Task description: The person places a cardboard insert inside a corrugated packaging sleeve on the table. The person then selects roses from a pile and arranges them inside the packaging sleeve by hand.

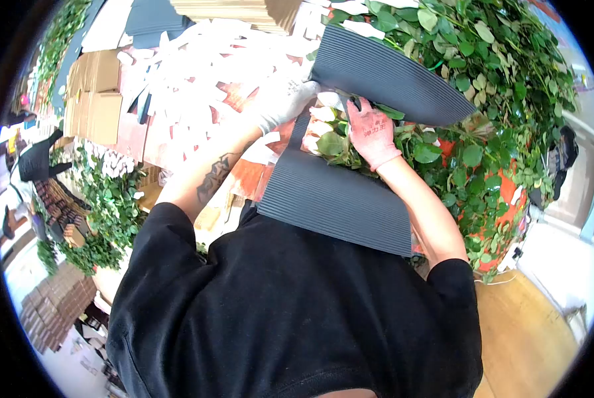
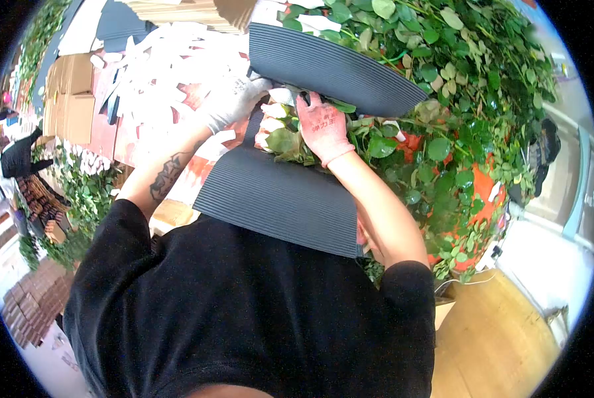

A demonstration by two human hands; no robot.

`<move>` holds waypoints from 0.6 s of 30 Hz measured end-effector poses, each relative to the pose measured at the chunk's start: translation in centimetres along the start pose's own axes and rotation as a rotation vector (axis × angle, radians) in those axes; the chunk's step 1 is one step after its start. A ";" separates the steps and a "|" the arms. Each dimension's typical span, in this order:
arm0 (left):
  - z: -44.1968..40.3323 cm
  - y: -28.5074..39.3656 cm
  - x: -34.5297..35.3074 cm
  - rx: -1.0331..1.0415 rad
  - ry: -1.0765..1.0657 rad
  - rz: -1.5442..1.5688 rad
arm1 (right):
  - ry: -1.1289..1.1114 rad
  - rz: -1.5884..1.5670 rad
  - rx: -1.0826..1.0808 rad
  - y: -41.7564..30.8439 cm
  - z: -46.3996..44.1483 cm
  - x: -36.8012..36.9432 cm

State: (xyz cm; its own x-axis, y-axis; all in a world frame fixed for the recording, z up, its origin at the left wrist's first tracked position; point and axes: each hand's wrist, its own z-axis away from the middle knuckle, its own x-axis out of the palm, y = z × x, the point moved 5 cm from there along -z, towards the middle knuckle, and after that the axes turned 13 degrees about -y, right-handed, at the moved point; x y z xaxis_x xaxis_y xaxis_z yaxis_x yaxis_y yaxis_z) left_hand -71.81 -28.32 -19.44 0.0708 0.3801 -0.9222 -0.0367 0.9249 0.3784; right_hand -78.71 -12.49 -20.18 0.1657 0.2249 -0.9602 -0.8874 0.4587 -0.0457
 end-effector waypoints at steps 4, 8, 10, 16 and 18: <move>0.3 -1.3 -0.3 0.029 0.018 -0.036 | 0.047 -0.017 -0.017 0.0 0.0 -0.3; 1.8 -4.5 -2.7 -0.084 0.039 -0.184 | 0.022 -0.020 0.000 -0.2 0.2 -0.6; 3.2 -6.5 -4.0 -0.087 0.106 -0.095 | -0.034 -0.013 0.007 -0.2 0.1 -0.7; 4.4 4.1 -4.9 0.324 -0.291 0.385 | -0.048 -0.001 0.021 -0.2 -0.2 -0.1; 3.7 4.5 -1.4 0.384 -0.350 0.276 | -0.051 0.023 0.014 -0.2 -0.1 -0.4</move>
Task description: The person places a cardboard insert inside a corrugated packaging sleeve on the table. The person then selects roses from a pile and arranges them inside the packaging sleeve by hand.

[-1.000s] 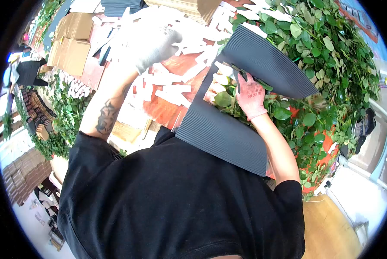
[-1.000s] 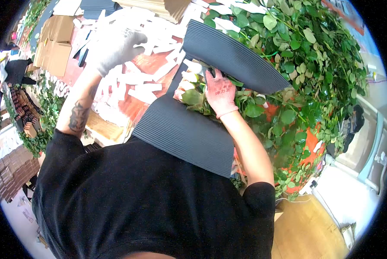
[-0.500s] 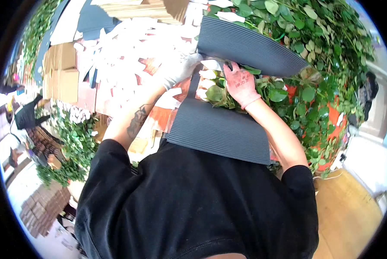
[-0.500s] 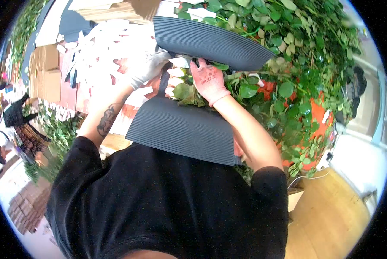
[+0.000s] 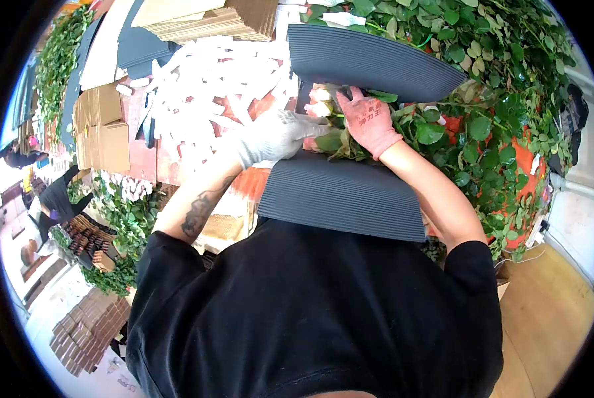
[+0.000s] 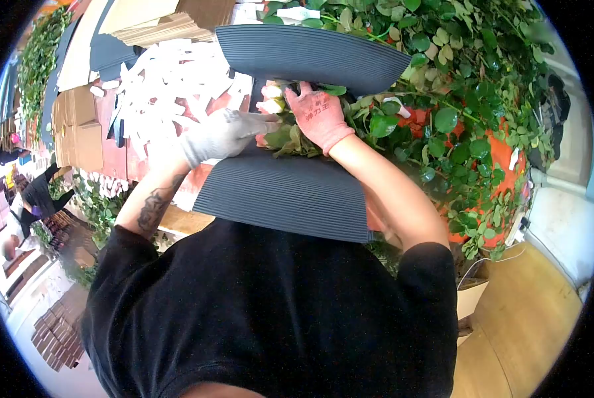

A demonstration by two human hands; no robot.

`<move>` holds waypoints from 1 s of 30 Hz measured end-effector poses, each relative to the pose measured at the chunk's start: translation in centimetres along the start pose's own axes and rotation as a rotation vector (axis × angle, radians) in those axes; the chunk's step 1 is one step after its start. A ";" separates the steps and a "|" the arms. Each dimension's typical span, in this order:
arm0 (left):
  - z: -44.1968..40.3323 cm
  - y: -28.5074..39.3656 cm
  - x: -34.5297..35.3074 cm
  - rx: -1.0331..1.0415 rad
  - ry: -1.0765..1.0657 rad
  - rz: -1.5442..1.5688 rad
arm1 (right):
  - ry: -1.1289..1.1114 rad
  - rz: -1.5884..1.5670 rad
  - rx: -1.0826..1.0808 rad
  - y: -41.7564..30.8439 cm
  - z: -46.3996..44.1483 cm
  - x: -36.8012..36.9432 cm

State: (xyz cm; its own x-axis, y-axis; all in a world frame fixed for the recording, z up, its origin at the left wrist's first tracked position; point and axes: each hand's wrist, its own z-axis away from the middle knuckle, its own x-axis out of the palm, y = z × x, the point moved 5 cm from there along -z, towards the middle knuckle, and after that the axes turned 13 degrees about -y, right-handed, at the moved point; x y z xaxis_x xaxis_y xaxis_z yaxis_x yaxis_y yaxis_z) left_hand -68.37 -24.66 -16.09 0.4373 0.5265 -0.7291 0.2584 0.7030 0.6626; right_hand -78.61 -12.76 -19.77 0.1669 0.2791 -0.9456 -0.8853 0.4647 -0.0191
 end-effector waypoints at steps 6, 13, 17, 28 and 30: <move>-0.3 -0.7 1.3 -0.243 -0.256 -0.014 | 0.016 0.008 -0.006 0.3 0.4 -0.1; -0.3 -0.6 1.6 -0.114 -0.195 -0.152 | -0.091 -0.037 -0.119 -0.7 1.5 -2.5; -0.4 -0.5 1.8 -0.147 -0.241 -0.189 | 0.158 -0.110 -0.217 0.4 1.2 0.2; -0.7 -0.6 0.8 -0.169 -0.005 -0.172 | 0.157 -0.133 -0.097 0.2 2.0 -2.6; -0.7 -0.2 0.7 -0.181 -0.016 -0.180 | 0.118 -0.139 -0.066 0.3 0.9 -1.4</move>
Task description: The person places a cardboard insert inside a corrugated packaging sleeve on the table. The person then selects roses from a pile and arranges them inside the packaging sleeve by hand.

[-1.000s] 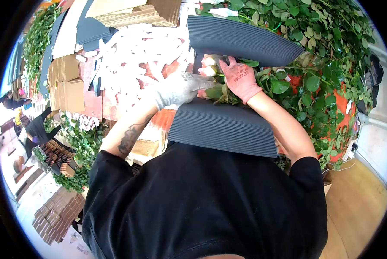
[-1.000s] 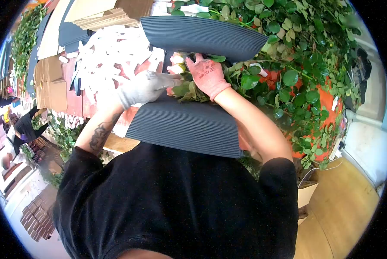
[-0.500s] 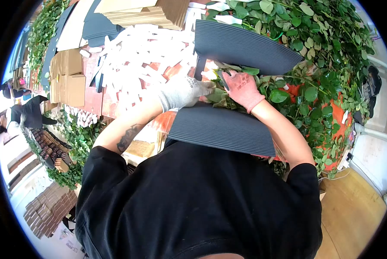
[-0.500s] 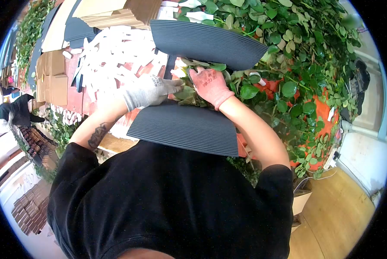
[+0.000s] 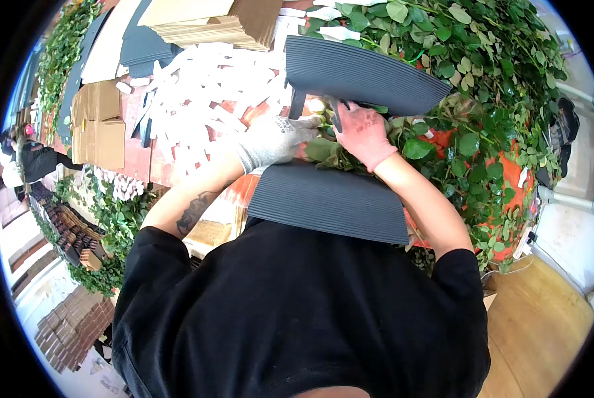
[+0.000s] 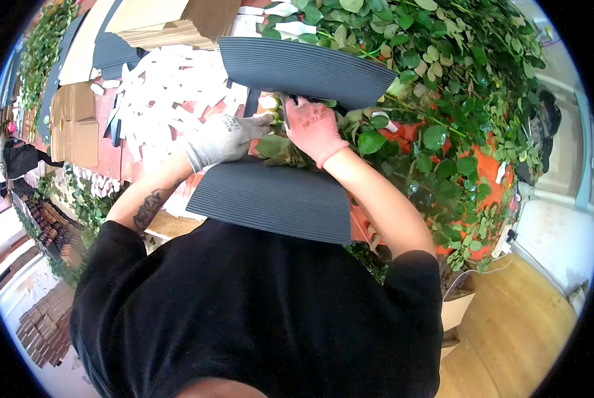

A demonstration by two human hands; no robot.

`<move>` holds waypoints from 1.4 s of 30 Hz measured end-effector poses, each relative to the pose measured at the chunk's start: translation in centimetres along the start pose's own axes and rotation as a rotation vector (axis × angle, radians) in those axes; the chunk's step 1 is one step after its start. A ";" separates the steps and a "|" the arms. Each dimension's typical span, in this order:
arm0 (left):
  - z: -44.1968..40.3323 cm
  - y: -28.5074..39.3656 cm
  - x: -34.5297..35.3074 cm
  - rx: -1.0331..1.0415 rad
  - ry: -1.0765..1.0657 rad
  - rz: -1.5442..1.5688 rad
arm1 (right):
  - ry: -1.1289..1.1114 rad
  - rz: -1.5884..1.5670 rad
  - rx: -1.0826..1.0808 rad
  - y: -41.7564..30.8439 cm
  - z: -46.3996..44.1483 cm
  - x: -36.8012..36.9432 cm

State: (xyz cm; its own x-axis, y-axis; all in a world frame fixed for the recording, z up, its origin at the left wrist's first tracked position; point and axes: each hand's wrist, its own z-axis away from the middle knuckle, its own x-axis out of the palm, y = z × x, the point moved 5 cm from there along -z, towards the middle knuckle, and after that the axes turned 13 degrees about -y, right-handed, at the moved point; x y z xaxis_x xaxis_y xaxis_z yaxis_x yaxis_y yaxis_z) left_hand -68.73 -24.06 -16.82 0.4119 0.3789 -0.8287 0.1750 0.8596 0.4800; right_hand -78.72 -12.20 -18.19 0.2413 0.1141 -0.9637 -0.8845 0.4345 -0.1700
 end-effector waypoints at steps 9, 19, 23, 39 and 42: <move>0.5 -0.2 -0.5 0.106 0.108 -0.068 | -0.014 -0.014 0.006 -0.1 -0.8 1.6; -2.1 0.1 -0.8 -0.032 -0.055 -0.072 | -0.058 -0.240 -0.067 -0.7 1.0 -1.4; -2.1 -0.4 -0.1 -0.125 -0.095 0.032 | -0.237 -0.316 -0.236 -1.6 6.6 -6.6; -0.9 0.4 -1.3 -0.117 -0.126 0.096 | 0.436 -0.046 0.122 17.3 -3.9 -19.8; -0.8 0.5 -0.9 -0.054 -0.025 0.030 | 0.127 0.368 0.088 18.0 -11.0 -16.4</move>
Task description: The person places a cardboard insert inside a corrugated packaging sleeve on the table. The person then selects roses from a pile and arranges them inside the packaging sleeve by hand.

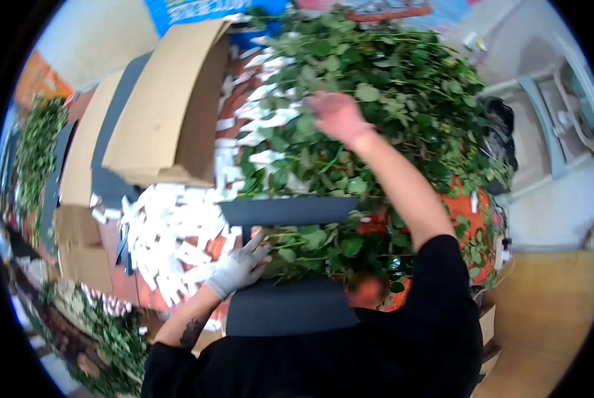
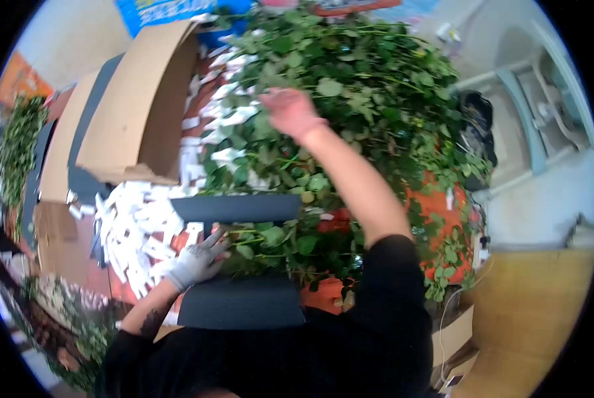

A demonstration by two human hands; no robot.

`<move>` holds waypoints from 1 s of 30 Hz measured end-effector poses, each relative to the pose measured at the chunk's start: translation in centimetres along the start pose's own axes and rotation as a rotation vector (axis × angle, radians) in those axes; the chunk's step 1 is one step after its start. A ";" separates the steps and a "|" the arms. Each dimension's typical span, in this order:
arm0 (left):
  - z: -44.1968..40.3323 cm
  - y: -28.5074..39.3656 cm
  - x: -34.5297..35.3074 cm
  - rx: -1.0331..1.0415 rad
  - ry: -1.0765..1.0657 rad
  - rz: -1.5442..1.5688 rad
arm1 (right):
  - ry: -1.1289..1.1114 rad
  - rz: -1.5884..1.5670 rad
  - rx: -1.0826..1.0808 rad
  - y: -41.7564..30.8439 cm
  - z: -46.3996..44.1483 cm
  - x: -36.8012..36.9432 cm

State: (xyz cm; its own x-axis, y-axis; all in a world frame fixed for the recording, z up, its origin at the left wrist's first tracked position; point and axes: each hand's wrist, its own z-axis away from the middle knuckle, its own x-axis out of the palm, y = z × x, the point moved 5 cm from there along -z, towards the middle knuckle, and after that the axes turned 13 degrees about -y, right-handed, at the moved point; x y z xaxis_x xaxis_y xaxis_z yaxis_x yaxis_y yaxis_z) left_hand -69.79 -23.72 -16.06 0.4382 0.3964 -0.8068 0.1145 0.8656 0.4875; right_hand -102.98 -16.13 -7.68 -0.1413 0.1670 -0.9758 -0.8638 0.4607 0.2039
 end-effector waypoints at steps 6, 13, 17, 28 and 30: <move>-0.4 -0.3 0.3 -0.042 -0.086 -0.023 | -0.318 0.023 -0.014 -1.2 -1.9 3.5; -0.5 0.0 0.4 -0.063 -0.087 -0.019 | 0.502 -0.129 0.179 4.1 10.2 -8.9; -0.4 -0.1 0.4 -0.072 -0.101 -0.020 | 1.210 -0.686 0.415 14.2 23.0 -13.8; -0.5 -0.2 0.5 -0.042 -0.019 -0.041 | 1.793 -0.504 0.362 16.9 49.1 -30.8; -0.6 -0.3 0.5 -0.011 0.069 -0.037 | 1.576 -0.362 0.456 14.5 47.3 -32.1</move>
State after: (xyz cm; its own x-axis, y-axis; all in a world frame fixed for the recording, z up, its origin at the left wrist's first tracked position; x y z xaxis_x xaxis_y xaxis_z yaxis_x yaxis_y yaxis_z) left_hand -70.12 -23.63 -16.76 0.3708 0.3837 -0.8457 0.1200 0.8832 0.4534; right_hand -88.08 26.40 30.34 -0.5371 -0.8426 -0.0388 -0.7970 0.5220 -0.3039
